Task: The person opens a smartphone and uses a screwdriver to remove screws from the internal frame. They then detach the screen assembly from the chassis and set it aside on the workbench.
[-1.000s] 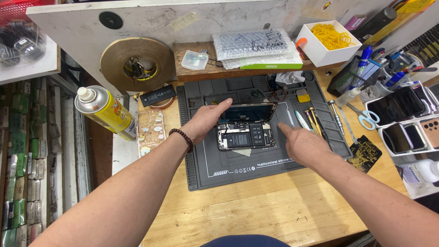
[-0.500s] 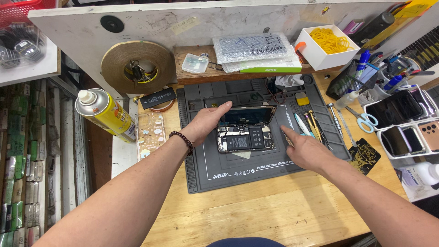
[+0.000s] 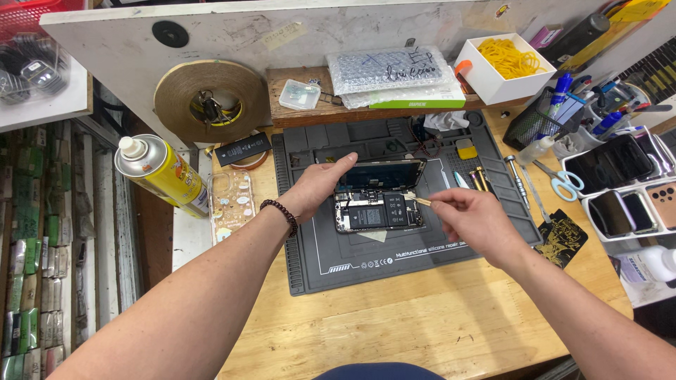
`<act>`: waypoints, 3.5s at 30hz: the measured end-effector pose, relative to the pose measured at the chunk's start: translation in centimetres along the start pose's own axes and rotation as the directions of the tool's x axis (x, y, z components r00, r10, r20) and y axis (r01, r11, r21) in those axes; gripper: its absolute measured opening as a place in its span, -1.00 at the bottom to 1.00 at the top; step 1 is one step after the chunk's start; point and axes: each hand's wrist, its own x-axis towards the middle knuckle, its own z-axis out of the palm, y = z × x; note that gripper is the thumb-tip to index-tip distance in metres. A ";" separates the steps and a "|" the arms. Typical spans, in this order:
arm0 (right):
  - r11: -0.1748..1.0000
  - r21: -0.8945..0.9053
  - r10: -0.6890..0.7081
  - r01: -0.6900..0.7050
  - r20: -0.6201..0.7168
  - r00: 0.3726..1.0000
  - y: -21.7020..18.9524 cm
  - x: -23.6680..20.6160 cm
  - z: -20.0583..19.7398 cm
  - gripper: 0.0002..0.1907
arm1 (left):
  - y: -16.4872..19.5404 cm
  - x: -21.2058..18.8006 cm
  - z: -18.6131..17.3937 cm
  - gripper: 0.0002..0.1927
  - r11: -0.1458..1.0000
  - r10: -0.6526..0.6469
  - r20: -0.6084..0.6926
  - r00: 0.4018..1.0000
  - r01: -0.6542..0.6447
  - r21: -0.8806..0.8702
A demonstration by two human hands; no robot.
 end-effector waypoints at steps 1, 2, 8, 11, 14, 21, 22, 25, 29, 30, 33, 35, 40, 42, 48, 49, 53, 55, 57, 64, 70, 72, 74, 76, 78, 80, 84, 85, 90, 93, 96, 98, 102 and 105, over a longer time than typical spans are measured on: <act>0.999 0.019 -0.031 0.030 0.021 0.999 -0.4 0.0 0.2 -0.78 | 0.0 0.0 0.0 0.06 1.000 -0.001 -0.002 1.000 0.001 -0.005; 0.997 0.038 -0.063 0.061 0.041 0.997 -0.8 0.0 0.3 -0.79 | 0.0 0.0 0.0 0.06 1.000 0.006 0.002 1.000 -0.006 -0.006; 0.970 0.234 -0.068 0.070 -0.014 0.998 -1.9 0.8 1.8 -0.84 | 0.2 -0.4 0.1 0.07 1.000 -0.008 -0.004 1.000 0.008 0.009; 0.946 0.314 -0.083 0.085 -0.020 0.996 -1.9 0.9 2.2 -0.85 | 0.3 -0.6 0.1 0.07 1.000 -0.023 0.001 1.000 0.023 0.013; 0.925 0.371 -0.081 0.079 -0.010 0.997 -2.0 0.9 2.7 -0.83 | 0.4 -0.5 0.1 0.06 1.000 -0.026 0.003 1.000 0.026 0.006; 0.968 0.074 -0.237 0.242 -0.062 0.969 -2.5 1.0 4.1 -0.81 | -0.1 0.0 0.1 0.04 0.999 0.031 0.006 1.000 -0.031 -0.016; 0.970 0.031 -0.238 0.240 -0.066 0.969 -2.7 1.0 4.3 -0.81 | -0.1 0.1 0.1 0.03 1.000 0.023 -0.001 1.000 -0.023 -0.019; 0.970 -0.081 -0.236 0.231 -0.065 0.970 -3.0 0.9 4.8 -0.79 | -0.2 0.1 0.0 0.03 0.999 0.041 0.000 0.999 -0.041 -0.024; 0.961 -0.133 -0.251 0.242 -0.058 0.966 -3.5 0.6 5.3 -0.77 | -0.2 0.2 0.0 0.01 0.998 0.048 0.008 0.999 -0.048 -0.035; 0.959 -0.136 -0.260 0.250 -0.060 0.964 -3.6 0.6 5.3 -0.76 | -0.2 0.2 0.0 0.01 0.998 0.049 0.005 0.999 -0.049 -0.038; 0.960 -0.101 -0.269 0.262 -0.055 0.962 -3.9 0.6 5.5 -0.76 | -0.2 0.2 0.1 0.00 0.998 0.052 0.006 0.999 -0.052 -0.042; 0.957 -0.103 -0.278 0.272 -0.044 0.960 -4.0 0.6 5.6 -0.76 | -0.1 0.1 0.0 -0.01 0.998 0.052 0.009 0.999 -0.051 -0.048; 0.945 -0.190 -0.274 0.266 -0.016 0.962 -4.4 0.4 5.7 -0.77 | 0.1 -0.2 0.1 -0.02 1.000 0.015 -0.005 1.000 -0.015 -0.012; 0.950 -0.171 -0.269 0.261 -0.025 0.963 -4.6 0.3 5.8 -0.76 | 0.1 -0.3 0.2 -0.02 0.999 0.027 -0.001 1.000 -0.027 -0.018; 0.938 -0.205 -0.290 0.281 -0.016 0.957 -4.9 0.2 5.8 -0.76 | 0.0 0.0 0.1 0.00 0.998 0.042 -0.002 0.999 -0.042 -0.035; 0.907 -0.274 -0.333 0.320 -0.005 0.943 -5.0 0.1 5.8 -0.75 | 0.0 0.0 0.1 0.00 0.999 0.042 -0.004 0.999 -0.042 -0.034; 0.785 -0.439 -0.464 0.437 0.052 0.884 -5.9 0.4 5.7 -0.72 | -0.1 0.1 0.2 0.00 0.999 0.027 -0.017 0.999 -0.028 -0.031; 0.746 -0.487 -0.483 0.455 0.075 0.872 -6.5 0.7 5.8 -0.72 | -0.1 0.1 0.2 0.01 0.999 0.026 -0.021 0.999 -0.027 -0.027; 0.710 -0.547 -0.474 0.444 0.096 0.875 -7.0 1.0 6.0 -0.75 | -0.1 0.1 0.1 0.02 1.000 0.010 -0.037 0.999 -0.011 -0.017; 0.535 -0.640 -0.535 0.551 0.248 0.807 -7.6 1.7 6.6 -0.81 | -0.3 0.4 0.1 0.03 0.999 0.023 -0.026 0.999 -0.024 -0.037; 0.546 -0.591 -0.499 0.595 0.341 0.797 -8.8 1.3 6.2 -0.73 | -0.3 0.4 0.1 0.03 0.999 0.032 -0.003 0.999 -0.032 -0.043; 0.577 -0.691 -0.344 0.435 0.278 0.897 -9.1 1.0 6.1 -0.68 | -0.3 0.5 0.1 0.04 0.999 0.019 -0.015 1.000 -0.019 -0.035; 0.605 -0.662 -0.368 0.443 0.261 0.893 -9.2 1.0 6.2 -0.77 | -0.3 0.5 0.1 0.04 0.999 0.011 -0.025 1.000 -0.012 -0.036; 0.598 -0.648 -0.401 0.472 0.267 0.876 -9.0 1.0 6.3 -0.79 | -0.3 0.5 0.2 0.04 0.999 0.008 -0.029 1.000 -0.010 -0.046; 0.555 -0.653 -0.444 0.515 0.291 0.847 -8.5 1.0 6.4 -0.75 | -0.4 0.5 0.1 0.03 0.999 0.029 -0.011 1.000 -0.030 -0.046; 0.579 -0.629 -0.486 0.519 0.245 0.839 -8.1 1.2 6.4 -0.79 | -0.5 0.5 0.0 0.02 0.998 0.033 -0.016 0.999 -0.034 -0.049; 0.598 -0.621 -0.495 0.507 0.212 0.843 -7.0 1.2 6.9 -0.78 | -0.5 0.8 0.2 0.01 0.996 0.056 -0.023 0.998 -0.057 -0.068; 0.662 -0.561 -0.477 0.497 0.196 0.857 -6.9 1.3 7.0 -0.78 | -0.6 0.8 0.1 -0.01 0.995 0.064 -0.027 0.998 -0.066 -0.075; 0.752 -0.469 -0.448 0.463 0.151 0.881 -6.4 1.5 7.4 -0.75 | -0.7 1.2 0.2 -0.02 0.993 0.077 -0.023 0.997 -0.079 -0.087; 0.667 -0.365 -0.646 0.650 0.151 0.748 -6.6 1.3 7.5 -0.59 | -0.8 1.0 0.0 -0.01 0.992 0.078 -0.021 0.997 -0.079 -0.102; 0.559 -0.693 -0.523 0.456 0.132 0.842 -7.0 0.2 7.3 -0.71 | -0.6 1.0 0.3 0.00 0.994 0.055 -0.023 0.998 -0.056 -0.089; 0.575 -0.725 -0.417 0.378 0.137 0.898 -7.8 0.0 7.4 -0.75 | -0.6 0.6 -0.1 0.01 0.997 0.029 -0.043 0.999 -0.032 -0.069; 0.552 -0.781 -0.271 0.292 0.164 0.949 -8.5 -0.7 6.8 -0.72 | -0.4 0.5 0.2 0.02 0.998 0.029 -0.026 0.999 -0.030 -0.051; 0.614 -0.675 -0.416 0.409 0.163 0.894 -8.5 -0.8 6.6 -0.69 | -0.3 0.5 0.0 0.02 0.999 0.029 -0.040 0.999 -0.031 -0.043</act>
